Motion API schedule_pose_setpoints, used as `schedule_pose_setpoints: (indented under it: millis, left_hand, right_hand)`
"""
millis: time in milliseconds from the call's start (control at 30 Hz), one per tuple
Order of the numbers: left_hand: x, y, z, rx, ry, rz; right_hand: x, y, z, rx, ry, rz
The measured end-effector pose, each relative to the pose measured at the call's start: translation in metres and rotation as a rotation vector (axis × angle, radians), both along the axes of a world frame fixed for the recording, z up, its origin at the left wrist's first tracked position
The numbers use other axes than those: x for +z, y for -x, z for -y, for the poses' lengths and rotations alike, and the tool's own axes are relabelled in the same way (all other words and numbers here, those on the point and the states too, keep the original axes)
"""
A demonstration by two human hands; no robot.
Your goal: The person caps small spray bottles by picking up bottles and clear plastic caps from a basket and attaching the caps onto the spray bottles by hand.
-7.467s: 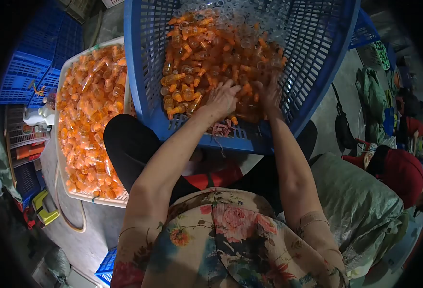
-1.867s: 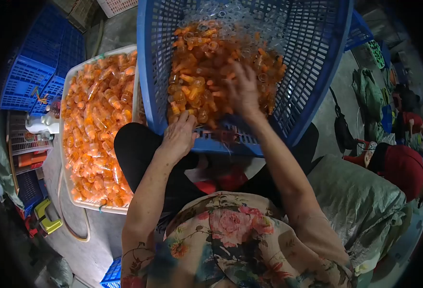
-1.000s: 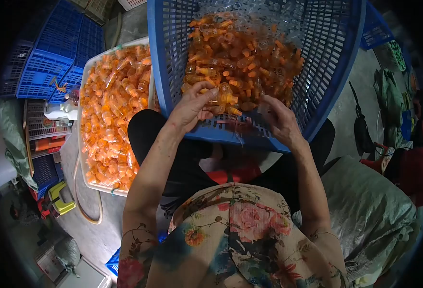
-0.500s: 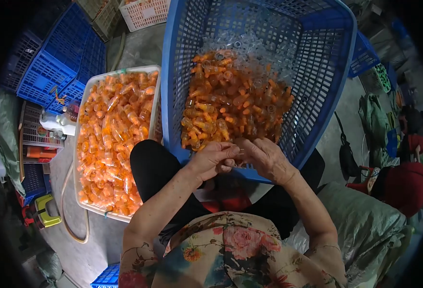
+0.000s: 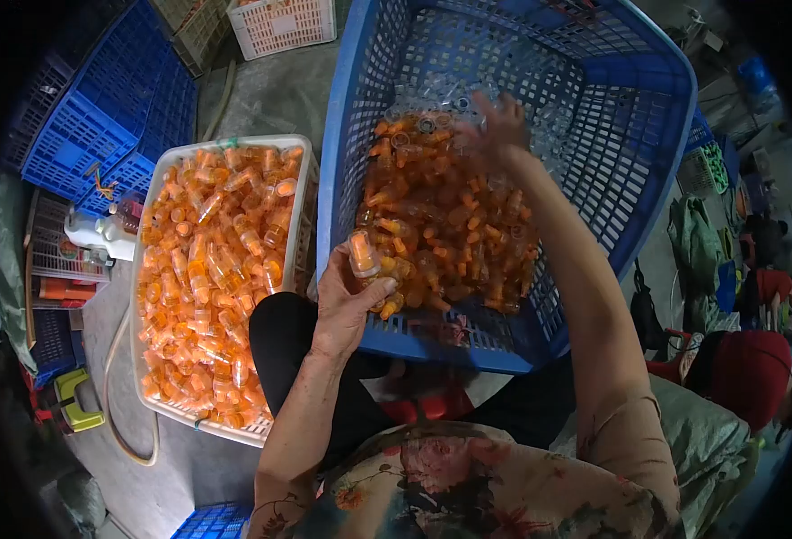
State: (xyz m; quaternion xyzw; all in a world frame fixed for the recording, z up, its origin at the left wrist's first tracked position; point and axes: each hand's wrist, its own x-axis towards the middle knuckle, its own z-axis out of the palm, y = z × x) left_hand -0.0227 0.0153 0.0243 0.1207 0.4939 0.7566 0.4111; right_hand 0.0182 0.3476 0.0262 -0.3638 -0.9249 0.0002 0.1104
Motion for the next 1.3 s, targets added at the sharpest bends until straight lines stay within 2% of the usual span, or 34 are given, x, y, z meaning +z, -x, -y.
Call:
schedule_pose_setpoints:
  millis: [33, 67, 100, 133, 200, 267, 333, 400, 467, 533, 567, 600, 667, 733, 800, 867, 900, 967, 1000, 1033, 1067, 1167, 1233, 1267, 1300]
  left_hand:
    - [-0.003, 0.005, 0.001, 0.006, 0.019, 0.008]
    - [-0.008, 0.012, 0.004, -0.092, -0.067, 0.057]
    - [-0.014, 0.013, 0.009, -0.188, -0.143, 0.121]
    - [-0.01, 0.011, 0.007, -0.107, -0.162, 0.099]
    - [0.008, 0.013, 0.008, -0.078, -0.202, 0.221]
    - [0.007, 0.011, 0.008, -0.101, -0.185, 0.168]
    - [-0.005, 0.009, 0.009, -0.207, -0.03, 0.049]
    - [-0.012, 0.006, 0.016, -0.21, 0.021, 0.022]
    - [-0.004, -0.005, 0.024, -0.035, 0.18, -0.74]
    - [0.023, -0.001, 0.057, 0.133, 0.315, -1.096]
    - [0.021, 0.014, 0.073, 0.303, 0.351, -1.116]
    - [0.026, 0.032, 0.092, 0.367, 0.482, -1.036]
    - [0.023, 0.067, 0.119, 0.406, 0.985, -1.619]
    - [0.036, 0.053, 0.103, 0.454, 1.066, -1.704]
    - [0.041, 0.017, 0.064, 0.144, 0.525, -1.733]
    - [0.014, -0.014, 0.023, -0.308, 0.373, -1.559]
    - [-0.005, -0.024, -0.002, -0.384, 0.425, -1.63]
    - [-0.047, -0.017, -0.035, -0.458, 0.475, -1.695]
    - [-0.07, -0.01, -0.048, -0.602, 0.597, -1.75]
    - [-0.073, -0.009, -0.053, -0.75, 0.72, -1.8]
    - [-0.077, -0.007, -0.053, -0.758, 0.712, -1.802]
    - [-0.042, -0.004, -0.041, -0.721, 0.759, -1.751]
    - [-0.02, -0.018, -0.024, -0.565, 0.493, -0.65]
    - [-0.027, -0.025, -0.017, -0.568, 0.497, -0.649]
    - [-0.039, -0.034, -0.011, -0.557, 0.351, -0.293]
  right_hand:
    - [-0.017, 0.011, -0.017, -0.032, -0.083, 0.042]
    - [-0.039, 0.015, -0.029, -0.062, -0.156, 0.092]
    - [-0.053, 0.01, -0.029, -0.055, -0.114, 0.119]
    - [-0.061, 0.005, -0.024, -0.032, -0.066, 0.069]
    - [-0.071, -0.001, -0.009, -0.003, -0.015, 0.004]
    - [-0.074, -0.017, 0.014, 0.06, -0.029, 0.048]
    - [-0.077, -0.033, 0.031, 0.128, -0.064, 0.034]
    - [-0.082, -0.05, 0.056, 0.2, -0.101, 0.022]
    - [-0.086, -0.063, 0.081, 0.423, 0.141, -0.434]
    - [-0.102, -0.079, 0.092, 0.43, 0.236, -0.479]
    - [-0.107, -0.085, 0.098, 0.443, 0.333, -0.516]
    - [-0.106, -0.088, 0.103, 0.451, 0.334, -0.524]
    - [-0.102, -0.099, 0.115, 0.379, 0.236, -0.424]
    - [-0.094, -0.115, 0.125, 0.287, 0.129, -0.321]
    - [-0.083, -0.129, 0.139, 0.243, 0.072, -0.263]
    - [-0.065, -0.143, 0.152, 0.185, 0.039, -0.069]
    - [-0.063, -0.153, 0.157, 0.18, 0.03, -0.063]
    - [-0.066, -0.171, 0.166, 0.209, 0.221, -0.016]
    - [-0.07, -0.181, 0.171, 0.207, 0.22, -0.01]
    - [-0.075, -0.191, 0.175, 0.157, 0.305, -0.035]
    - [-0.079, -0.199, 0.175, 0.103, 0.392, -0.064]
    - [-0.085, -0.211, 0.177, 0.121, 0.406, -0.183]
    - [-0.074, -0.203, 0.185, 0.134, 0.458, -0.262]
    - [-0.065, -0.196, 0.19, 0.157, 0.496, -0.338]
    - [-0.058, -0.189, 0.197, 0.154, 0.499, -0.338]
